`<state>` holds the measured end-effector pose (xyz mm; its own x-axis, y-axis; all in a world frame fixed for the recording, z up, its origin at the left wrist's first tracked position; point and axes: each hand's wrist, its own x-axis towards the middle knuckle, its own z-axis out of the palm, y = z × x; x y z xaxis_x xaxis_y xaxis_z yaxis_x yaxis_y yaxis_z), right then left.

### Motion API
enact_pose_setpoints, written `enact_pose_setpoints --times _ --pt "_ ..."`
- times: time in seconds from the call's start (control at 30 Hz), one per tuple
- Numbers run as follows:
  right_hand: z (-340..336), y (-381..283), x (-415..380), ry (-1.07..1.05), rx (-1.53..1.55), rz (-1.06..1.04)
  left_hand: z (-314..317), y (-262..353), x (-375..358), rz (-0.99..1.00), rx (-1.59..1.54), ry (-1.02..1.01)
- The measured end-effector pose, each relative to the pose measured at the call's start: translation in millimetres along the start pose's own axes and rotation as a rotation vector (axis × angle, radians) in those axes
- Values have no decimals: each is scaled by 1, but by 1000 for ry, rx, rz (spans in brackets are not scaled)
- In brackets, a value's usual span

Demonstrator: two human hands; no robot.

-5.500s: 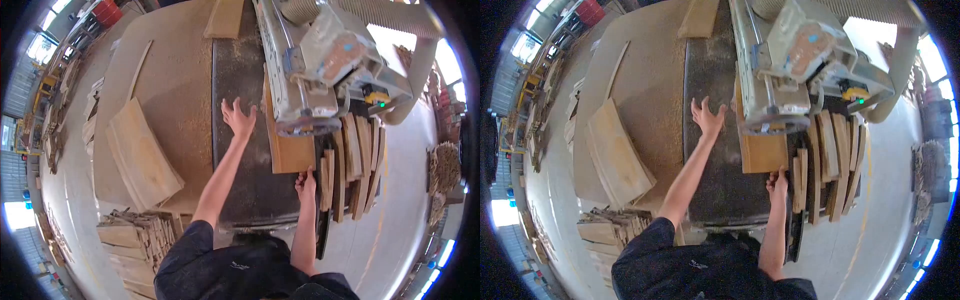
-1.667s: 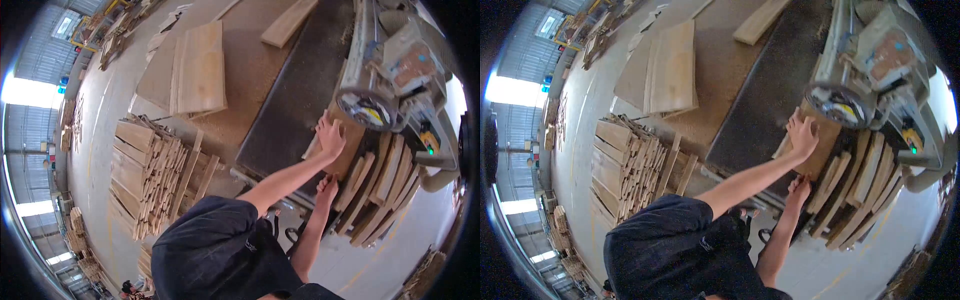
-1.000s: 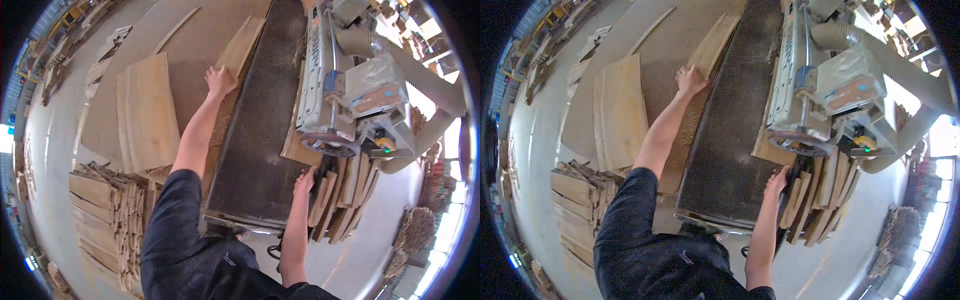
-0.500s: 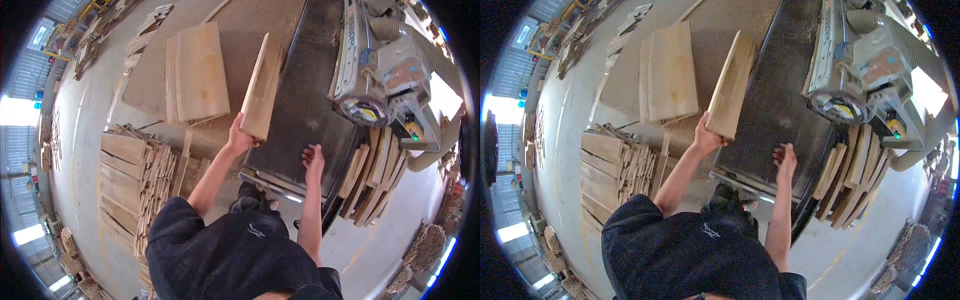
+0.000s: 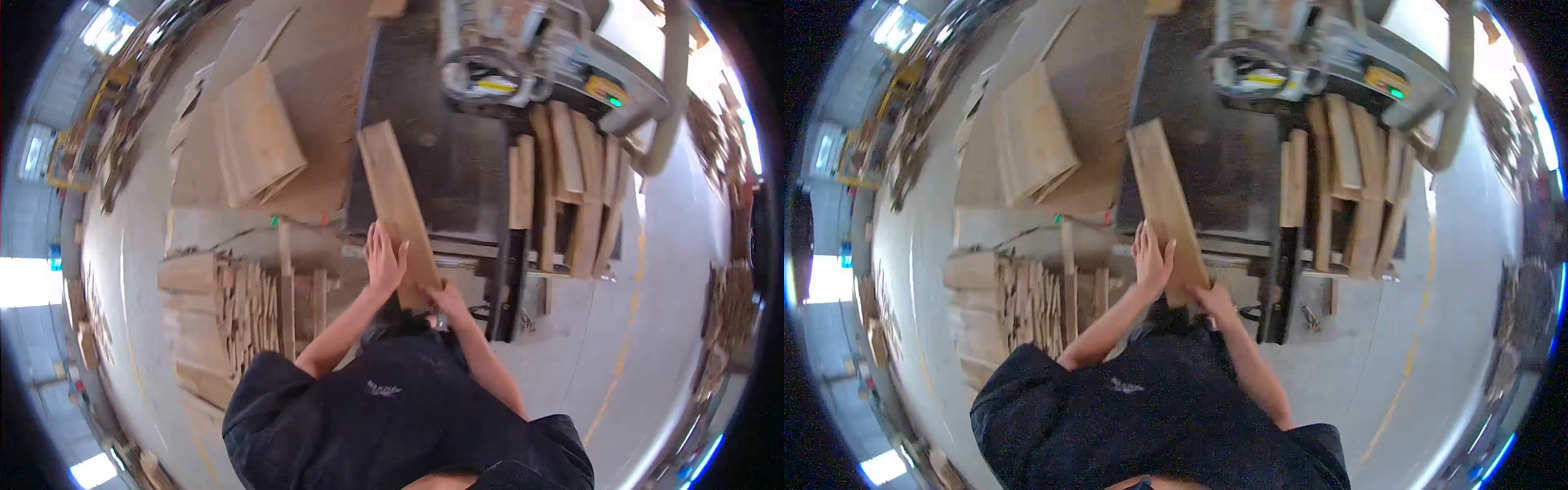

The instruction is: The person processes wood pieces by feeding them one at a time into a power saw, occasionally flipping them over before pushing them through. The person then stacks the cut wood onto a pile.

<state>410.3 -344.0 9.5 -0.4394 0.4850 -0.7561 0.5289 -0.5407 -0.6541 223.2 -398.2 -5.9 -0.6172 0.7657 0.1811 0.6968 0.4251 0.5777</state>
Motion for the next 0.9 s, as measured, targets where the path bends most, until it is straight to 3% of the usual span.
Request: enact_pose_setpoints --times 0.07,0.17,0.23,0.37,0.43,0.67,0.83,0.9 --pt "-12 57 -6 103 114 72 29 29 -33 39 179 24" --pt "-27 111 -18 250 138 87 52 67 -47 122 152 -61" --pt "-36 100 -35 175 596 146 60 86 -40 149 162 -95" --pt "-37 109 -12 109 867 158 85 111 1 215 201 -86" --pt "-26 86 -8 284 1251 9 103 112 27 262 144 -134" --pt "-67 -10 30 299 777 79 140 128 122 232 97 -112" --pt "-74 -61 70 390 845 165 149 130 172 201 52 -99" --pt "-73 -67 90 414 1024 79 151 134 192 216 48 -102"
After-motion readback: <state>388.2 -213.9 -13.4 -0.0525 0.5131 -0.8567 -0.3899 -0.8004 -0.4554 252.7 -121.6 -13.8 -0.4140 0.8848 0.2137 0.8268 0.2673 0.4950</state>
